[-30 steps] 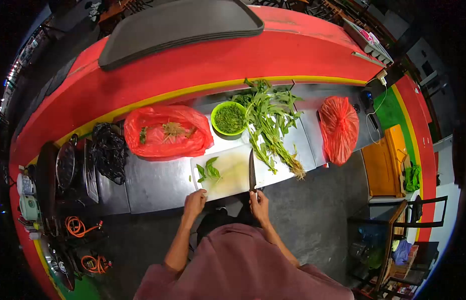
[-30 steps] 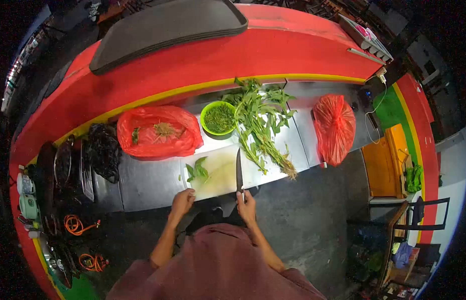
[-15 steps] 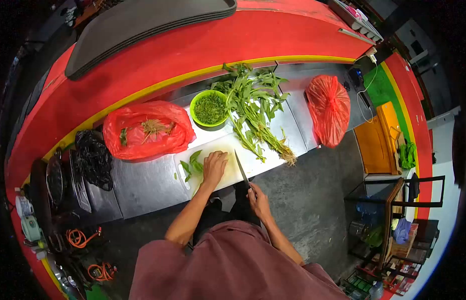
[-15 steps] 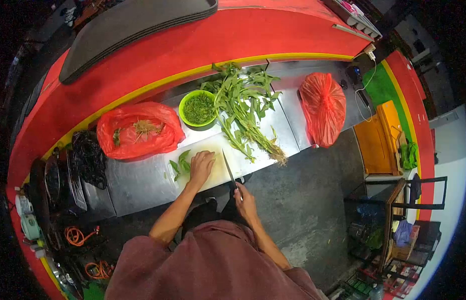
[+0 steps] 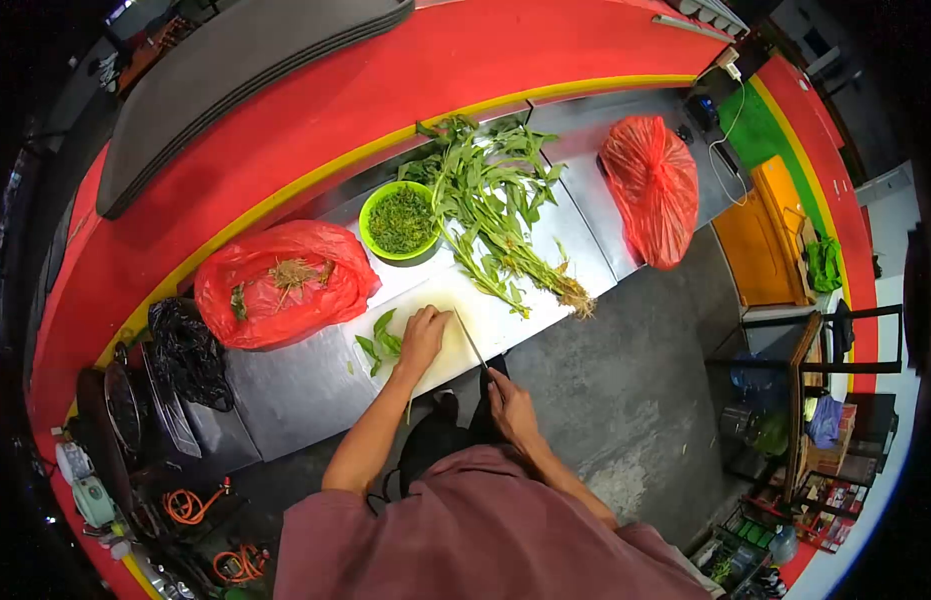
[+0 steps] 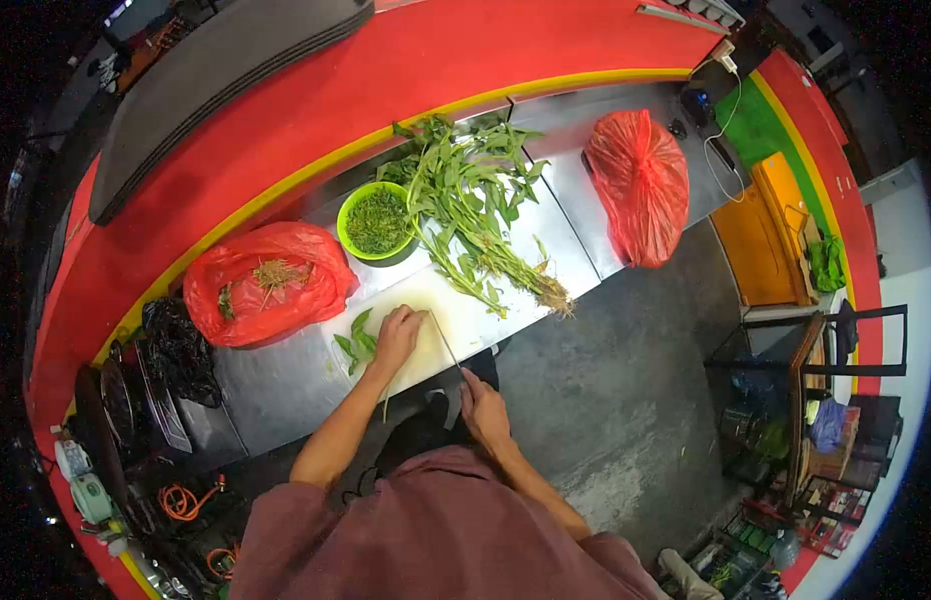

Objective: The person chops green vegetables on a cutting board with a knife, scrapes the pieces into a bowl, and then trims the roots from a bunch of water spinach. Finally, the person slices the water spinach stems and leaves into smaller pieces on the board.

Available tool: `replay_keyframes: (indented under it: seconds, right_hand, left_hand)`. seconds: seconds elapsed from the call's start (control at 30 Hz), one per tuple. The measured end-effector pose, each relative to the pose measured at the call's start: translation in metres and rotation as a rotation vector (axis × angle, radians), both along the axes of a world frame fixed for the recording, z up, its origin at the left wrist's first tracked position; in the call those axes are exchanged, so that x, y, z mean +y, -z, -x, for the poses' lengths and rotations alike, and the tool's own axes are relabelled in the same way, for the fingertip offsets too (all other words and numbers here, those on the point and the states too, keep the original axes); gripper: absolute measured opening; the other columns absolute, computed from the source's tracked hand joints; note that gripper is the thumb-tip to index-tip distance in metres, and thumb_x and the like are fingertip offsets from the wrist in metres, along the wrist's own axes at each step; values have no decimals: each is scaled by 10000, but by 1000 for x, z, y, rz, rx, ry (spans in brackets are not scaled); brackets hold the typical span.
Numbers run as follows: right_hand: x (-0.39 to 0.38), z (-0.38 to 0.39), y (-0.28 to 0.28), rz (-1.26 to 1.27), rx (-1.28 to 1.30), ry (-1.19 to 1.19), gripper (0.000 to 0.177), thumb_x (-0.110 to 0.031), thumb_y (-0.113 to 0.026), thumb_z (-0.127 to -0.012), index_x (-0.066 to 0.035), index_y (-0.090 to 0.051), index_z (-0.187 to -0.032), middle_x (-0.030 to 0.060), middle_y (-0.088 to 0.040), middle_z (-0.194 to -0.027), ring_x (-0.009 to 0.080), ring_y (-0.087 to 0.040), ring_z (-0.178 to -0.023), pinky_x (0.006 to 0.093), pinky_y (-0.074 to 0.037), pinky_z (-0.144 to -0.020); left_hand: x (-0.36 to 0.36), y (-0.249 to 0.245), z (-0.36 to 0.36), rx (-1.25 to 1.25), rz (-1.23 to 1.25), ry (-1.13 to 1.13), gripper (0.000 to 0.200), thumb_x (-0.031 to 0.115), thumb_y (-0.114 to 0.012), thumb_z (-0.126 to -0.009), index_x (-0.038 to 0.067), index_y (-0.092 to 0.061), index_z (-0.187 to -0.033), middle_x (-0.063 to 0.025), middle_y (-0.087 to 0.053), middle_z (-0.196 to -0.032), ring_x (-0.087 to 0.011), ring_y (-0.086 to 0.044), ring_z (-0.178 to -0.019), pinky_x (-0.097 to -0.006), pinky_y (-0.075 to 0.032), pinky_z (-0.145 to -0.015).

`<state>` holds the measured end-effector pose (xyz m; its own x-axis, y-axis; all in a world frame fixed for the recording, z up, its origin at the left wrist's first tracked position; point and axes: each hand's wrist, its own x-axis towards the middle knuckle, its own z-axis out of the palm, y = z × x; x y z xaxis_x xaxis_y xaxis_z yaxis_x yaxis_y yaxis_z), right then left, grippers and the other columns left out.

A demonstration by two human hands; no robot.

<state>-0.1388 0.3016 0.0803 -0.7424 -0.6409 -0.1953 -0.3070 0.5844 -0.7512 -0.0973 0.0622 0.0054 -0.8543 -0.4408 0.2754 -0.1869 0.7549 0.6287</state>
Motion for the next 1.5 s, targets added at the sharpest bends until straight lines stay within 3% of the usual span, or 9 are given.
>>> replay_keyframes:
  seconds: [0.07,0.13,0.33,0.4,0.7,0.97,1.1,1.33,1.5]
  right_hand:
    - [-2,3,-2,24,-18,-19,337,-161,-568,-1003,-42,-614,-1316,258,-660,-889,440,-649,-794,505,-509,-725]
    - [-9,5,-19,-100,-87,1,331,-177,-576,-998,-22,-638,-1284,299,-690,-991,444,-697,-900,477,-542,-764]
    - [-14,9,-12,-31,-54,-12,330,-171,-583,-990,-37,-641,-1286,288,-693,-1042,451,-691,-924,491,-545,-792]
    - [-15,10,-11,1,-39,-20,339,-159,-569,-996,-32,-617,-1306,265,-662,-905,462,-650,-832,518,-509,-741]
    - [-15,13,-10,-10,-51,-17,332,-170,-575,-993,-62,-643,-1299,251,-633,-838,446,-645,-754,505,-513,-672]
    - [-30,16,38,43,-10,-48,370,-196,-573,-993,-127,-618,-1354,222,-670,-936,439,-659,-834,489,-532,-741]
    - [-61,34,13,-49,-88,-36,359,-240,-560,-995,-134,-634,-1330,244,-680,-955,451,-661,-868,517,-534,-768]
    - [-47,36,5,-24,-122,-23,357,-231,-574,-986,-117,-646,-1316,268,-667,-881,452,-664,-836,520,-529,-741]
    - [-49,25,26,98,-48,3,371,-197,-591,-982,-113,-623,-1342,214,-673,-890,422,-659,-795,497,-527,-703]
  left_hand:
    - [-2,1,0,7,-4,13,257,-5,-619,-839,34,-708,-1076,-126,-595,-918,-330,-604,-882,-451,-476,-765]
    - [-1,-3,1,-6,-26,8,260,-8,-621,-841,29,-706,-1084,-133,-592,-914,-334,-603,-879,-451,-478,-765]
    - [2,-7,1,24,-57,-9,262,-10,-619,-843,12,-699,-1092,-137,-571,-881,-339,-599,-852,-453,-478,-758]
    - [2,-6,1,11,-35,-21,228,5,-644,-858,21,-702,-1078,-141,-590,-893,-353,-599,-836,-448,-477,-756]
    - [1,-9,5,8,16,7,250,-9,-640,-841,35,-700,-1079,-125,-566,-870,-330,-598,-817,-454,-466,-718]
    - [1,-20,3,-73,-53,58,233,-45,-644,-825,13,-685,-1046,-151,-564,-886,-355,-592,-845,-453,-463,-739]
    - [-2,-18,6,-38,-77,67,214,-48,-642,-840,-18,-687,-1046,-162,-575,-862,-355,-598,-803,-438,-475,-732]
    - [-3,-22,8,-24,-171,65,203,-57,-664,-843,-41,-684,-1045,-175,-616,-875,-335,-627,-791,-392,-498,-728]
    - [-3,-19,7,-78,-214,53,205,-54,-652,-857,-33,-687,-1058,-167,-614,-894,-322,-629,-804,-385,-502,-736]
